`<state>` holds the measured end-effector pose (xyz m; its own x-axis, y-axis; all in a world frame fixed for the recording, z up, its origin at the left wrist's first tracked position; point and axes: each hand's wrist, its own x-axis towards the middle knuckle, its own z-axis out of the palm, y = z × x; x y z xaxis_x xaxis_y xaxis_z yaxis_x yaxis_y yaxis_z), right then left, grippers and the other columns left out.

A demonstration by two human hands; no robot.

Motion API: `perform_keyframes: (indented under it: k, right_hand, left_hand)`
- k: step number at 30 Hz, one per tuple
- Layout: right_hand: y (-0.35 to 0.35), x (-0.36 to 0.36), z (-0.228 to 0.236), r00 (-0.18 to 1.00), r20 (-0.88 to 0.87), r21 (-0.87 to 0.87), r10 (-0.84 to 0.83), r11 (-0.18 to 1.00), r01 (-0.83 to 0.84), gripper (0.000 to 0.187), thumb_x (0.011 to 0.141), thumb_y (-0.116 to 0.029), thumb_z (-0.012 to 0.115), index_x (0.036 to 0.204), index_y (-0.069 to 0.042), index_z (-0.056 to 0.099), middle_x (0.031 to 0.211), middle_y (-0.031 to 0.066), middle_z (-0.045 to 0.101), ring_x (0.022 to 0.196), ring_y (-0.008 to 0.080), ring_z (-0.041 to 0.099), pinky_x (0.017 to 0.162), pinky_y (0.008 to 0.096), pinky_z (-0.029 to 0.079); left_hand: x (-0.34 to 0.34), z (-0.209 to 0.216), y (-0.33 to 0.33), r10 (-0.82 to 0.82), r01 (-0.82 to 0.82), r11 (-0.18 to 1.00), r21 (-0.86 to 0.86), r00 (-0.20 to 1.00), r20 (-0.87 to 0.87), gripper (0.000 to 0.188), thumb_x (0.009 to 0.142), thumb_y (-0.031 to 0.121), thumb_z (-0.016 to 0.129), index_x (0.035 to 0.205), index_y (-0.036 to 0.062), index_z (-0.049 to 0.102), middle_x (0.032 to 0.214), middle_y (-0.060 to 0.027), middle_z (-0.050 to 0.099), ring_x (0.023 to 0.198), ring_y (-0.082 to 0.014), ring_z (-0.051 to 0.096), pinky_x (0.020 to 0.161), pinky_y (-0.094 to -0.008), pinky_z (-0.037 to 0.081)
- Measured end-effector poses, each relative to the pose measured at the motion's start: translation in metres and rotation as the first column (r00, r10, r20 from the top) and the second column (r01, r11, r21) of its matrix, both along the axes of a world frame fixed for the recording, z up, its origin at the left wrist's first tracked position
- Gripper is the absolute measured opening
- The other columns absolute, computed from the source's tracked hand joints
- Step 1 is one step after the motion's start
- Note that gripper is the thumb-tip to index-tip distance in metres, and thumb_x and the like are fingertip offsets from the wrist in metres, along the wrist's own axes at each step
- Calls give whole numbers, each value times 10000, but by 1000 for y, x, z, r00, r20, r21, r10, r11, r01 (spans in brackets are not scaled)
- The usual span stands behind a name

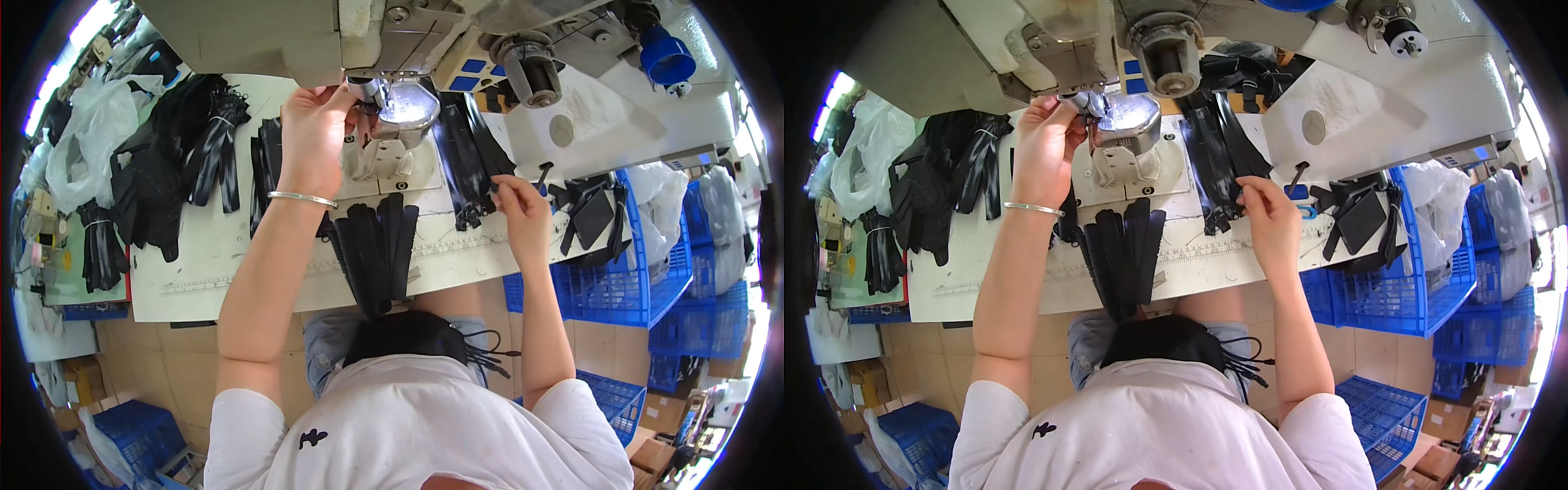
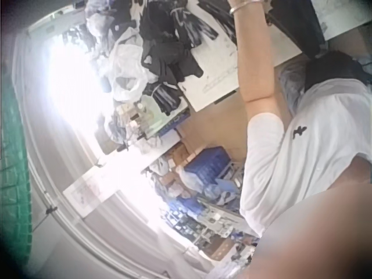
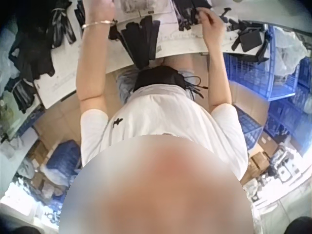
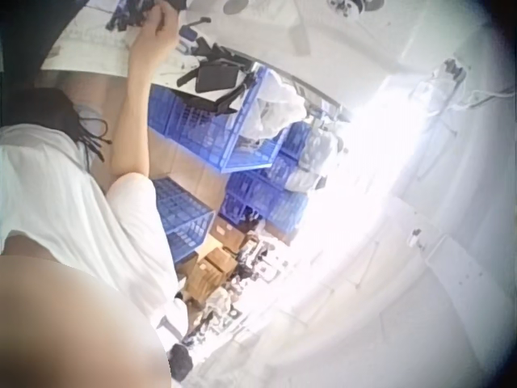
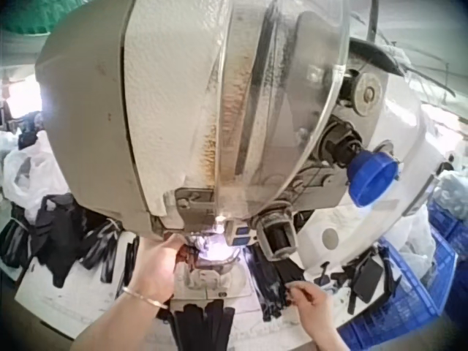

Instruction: Aligning and sewing black fabric components at an industrial sewing machine.

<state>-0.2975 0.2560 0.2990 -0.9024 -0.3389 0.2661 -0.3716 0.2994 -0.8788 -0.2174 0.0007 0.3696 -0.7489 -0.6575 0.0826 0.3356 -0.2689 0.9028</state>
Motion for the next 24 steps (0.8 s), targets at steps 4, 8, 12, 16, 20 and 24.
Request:
perform_keyframes:
  k: [4, 8, 12, 16, 20, 24]
  right_hand:
    - [-7, 7, 1, 963, -240, 369, 120, 929, -24, 236, 775, -84, 685, 1003, -31, 651, 922, 108, 579, 833, 264, 558, 743, 357, 454]
    - [-4, 21, -2, 903, -394, 552, 170, 829, 85, 357, 702, -141, 750, 1021, -51, 617, 955, 92, 547, 954, 298, 527, 823, 394, 425]
    - [-1, 27, -18, 936, -307, 553, 175, 833, 26, 381, 729, -104, 724, 1080, -73, 580, 913, 100, 544, 855, 283, 551, 749, 384, 446]
    - [-12, 24, -10, 987, -26, 462, 158, 877, -129, 337, 793, -28, 636, 1120, -72, 572, 805, 99, 542, 694, 219, 533, 644, 336, 444]
    - [-5, 18, 11, 950, 255, 83, 180, 975, -207, 274, 863, -24, 558, 1134, -43, 596, 803, 11, 549, 713, 92, 510, 661, 252, 431]
    - [-10, 53, 39, 857, 436, -206, 274, 958, -202, 240, 885, -35, 541, 1110, -20, 623, 849, -39, 549, 735, 40, 498, 680, 184, 406]
  left_hand:
    - [16, -3, -10, 108, -105, 992, -72, 993, 39, 60, 866, 90, 647, 858, 42, 612, 746, 2, 592, 589, -49, 503, 554, -207, 404]
    - [70, -20, -26, 253, -167, 924, -345, 942, 222, 194, 865, 196, 669, 855, 5, 636, 711, 46, 552, 597, -39, 445, 557, -188, 357]
    - [119, -75, -40, 328, -130, 892, -433, 846, 421, 202, 856, 214, 663, 829, 16, 633, 705, 38, 561, 649, -95, 469, 606, -214, 361]
    - [129, -99, -37, 642, -54, 589, -806, 637, 426, 71, 827, 116, 649, 811, 62, 606, 771, -7, 557, 827, -211, 473, 762, -308, 380]
    - [129, -79, -2, 727, -429, 465, -774, 685, 57, 45, 842, 70, 626, 834, 48, 587, 782, -46, 552, 728, -168, 512, 680, -288, 412]
    - [120, -71, 79, -65, 153, 899, -411, 973, 219, 132, 892, 110, 606, 979, 12, 621, 796, -39, 535, 617, -108, 480, 582, -240, 406]
